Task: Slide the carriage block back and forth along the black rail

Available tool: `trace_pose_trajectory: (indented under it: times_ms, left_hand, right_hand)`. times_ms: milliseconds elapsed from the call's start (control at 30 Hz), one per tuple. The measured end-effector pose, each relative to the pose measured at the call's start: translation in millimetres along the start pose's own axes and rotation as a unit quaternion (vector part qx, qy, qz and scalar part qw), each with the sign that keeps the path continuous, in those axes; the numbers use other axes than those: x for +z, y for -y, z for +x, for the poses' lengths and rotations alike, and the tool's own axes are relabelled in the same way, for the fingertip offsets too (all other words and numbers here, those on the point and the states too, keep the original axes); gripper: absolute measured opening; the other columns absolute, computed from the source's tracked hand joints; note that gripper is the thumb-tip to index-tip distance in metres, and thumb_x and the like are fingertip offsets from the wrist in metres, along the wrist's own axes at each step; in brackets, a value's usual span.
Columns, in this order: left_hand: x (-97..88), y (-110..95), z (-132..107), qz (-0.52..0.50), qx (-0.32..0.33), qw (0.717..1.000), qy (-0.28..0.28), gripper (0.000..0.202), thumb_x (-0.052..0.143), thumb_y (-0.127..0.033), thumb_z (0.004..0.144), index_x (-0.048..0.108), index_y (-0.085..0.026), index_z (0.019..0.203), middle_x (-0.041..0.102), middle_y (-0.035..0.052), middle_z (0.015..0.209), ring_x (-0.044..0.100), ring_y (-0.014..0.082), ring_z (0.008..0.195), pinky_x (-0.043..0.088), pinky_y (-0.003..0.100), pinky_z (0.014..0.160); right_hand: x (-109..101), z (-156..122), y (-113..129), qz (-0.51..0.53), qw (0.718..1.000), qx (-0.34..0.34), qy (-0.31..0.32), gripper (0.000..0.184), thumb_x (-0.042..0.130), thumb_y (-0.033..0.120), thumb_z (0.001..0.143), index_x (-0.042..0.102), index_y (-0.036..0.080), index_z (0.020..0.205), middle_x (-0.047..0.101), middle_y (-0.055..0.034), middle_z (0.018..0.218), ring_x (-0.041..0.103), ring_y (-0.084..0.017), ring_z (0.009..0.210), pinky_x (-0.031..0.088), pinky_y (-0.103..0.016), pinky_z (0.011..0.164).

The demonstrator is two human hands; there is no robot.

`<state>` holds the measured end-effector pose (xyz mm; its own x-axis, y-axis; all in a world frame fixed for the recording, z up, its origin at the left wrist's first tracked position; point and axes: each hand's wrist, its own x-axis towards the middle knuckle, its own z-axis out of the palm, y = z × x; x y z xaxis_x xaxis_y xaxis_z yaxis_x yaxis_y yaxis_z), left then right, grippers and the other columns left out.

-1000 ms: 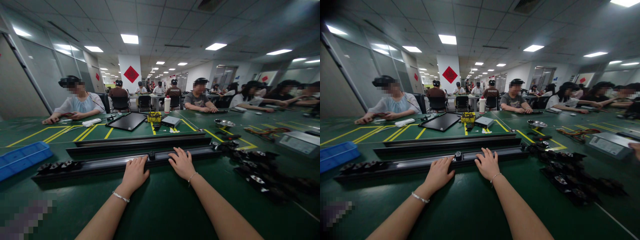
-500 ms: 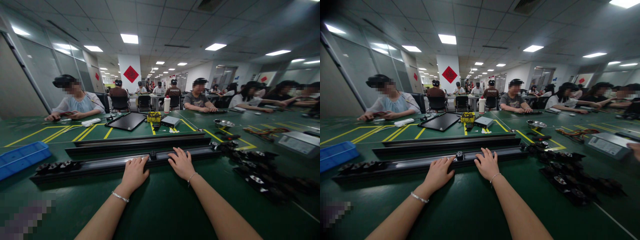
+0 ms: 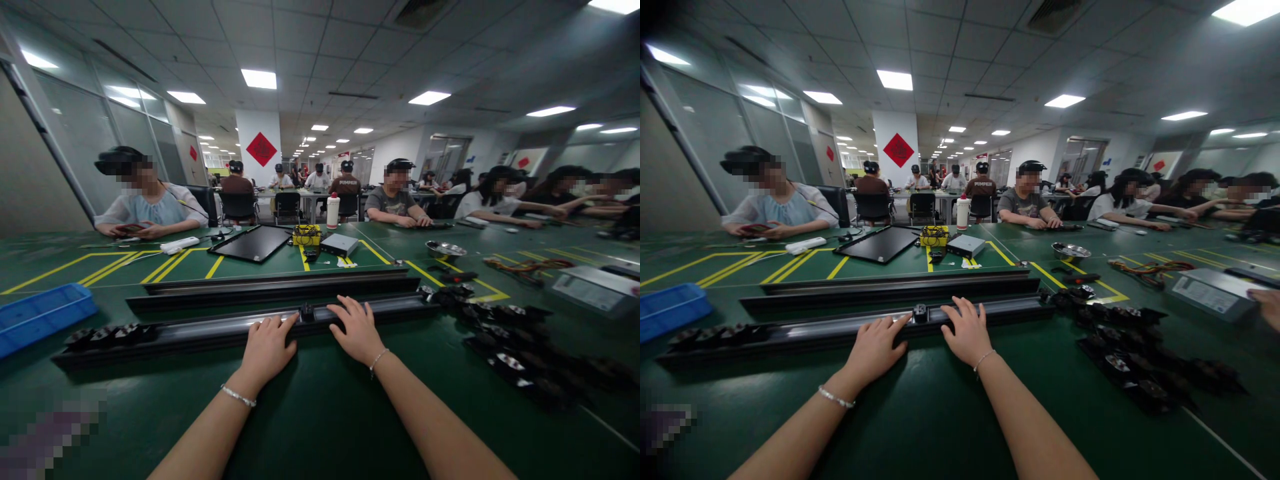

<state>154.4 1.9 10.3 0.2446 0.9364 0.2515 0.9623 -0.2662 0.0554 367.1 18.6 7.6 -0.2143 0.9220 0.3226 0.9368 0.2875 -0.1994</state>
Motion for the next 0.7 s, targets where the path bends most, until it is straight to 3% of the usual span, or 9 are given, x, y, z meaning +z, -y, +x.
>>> trace_pose_trajectory:
  times_ms: [133, 233, 433, 700]
  left_hand:
    - [-2.2, -1, -1, 0.003, -0.004, 1.0, 0.008, 0.054, 0.044, -0.034, 0.077, 0.035, -0.034, 0.129, 0.056, 0.0042, 0.107, 0.047, 0.0217, 0.102, 0.03, 0.037, 0.087]
    - [-3.5, -2, -1, 0.003, -0.005, 1.0, 0.006, 0.053, 0.045, -0.034, 0.076, 0.036, -0.033, 0.129, 0.057, 0.0044, 0.106, 0.047, 0.022, 0.101, 0.03, 0.038, 0.086]
    - [-2.5, -2, -1, 0.001, -0.001, 1.0, -0.003, 0.053, 0.045, -0.033, 0.076, 0.036, -0.033, 0.128, 0.057, 0.0044, 0.105, 0.048, 0.022, 0.1, 0.031, 0.037, 0.085]
    - [-0.1, 0, -1, 0.003, 0.005, 1.0, -0.016, 0.053, 0.045, -0.033, 0.075, 0.036, -0.034, 0.128, 0.057, 0.0038, 0.103, 0.048, 0.0218, 0.098, 0.031, 0.037, 0.083]
  right_hand:
    - [1, -2, 18, 0.02, 0.996, -0.08, 0.036, 0.041, 0.045, 0.036, 0.079, 0.046, 0.034, 0.12, 0.041, -0.0006, 0.133, 0.027, -0.02, 0.126, 0.006, -0.05, 0.103]
    - [2, -3, 25, 0.035, 0.995, -0.082, 0.047, 0.039, 0.043, 0.034, 0.081, 0.046, 0.031, 0.119, 0.049, -0.0016, 0.126, 0.033, -0.018, 0.122, 0.004, -0.048, 0.104]
    - [3, -2, 25, 0.049, 0.995, -0.078, 0.04, 0.037, 0.044, 0.029, 0.079, 0.047, 0.03, 0.117, 0.052, -0.0013, 0.122, 0.038, -0.017, 0.117, 0.004, -0.047, 0.104]
    - [1, -2, 24, 0.045, 0.994, -0.09, 0.035, 0.038, 0.043, 0.025, 0.079, 0.047, 0.028, 0.116, 0.053, -0.002, 0.121, 0.042, -0.016, 0.113, 0.015, -0.039, 0.1]
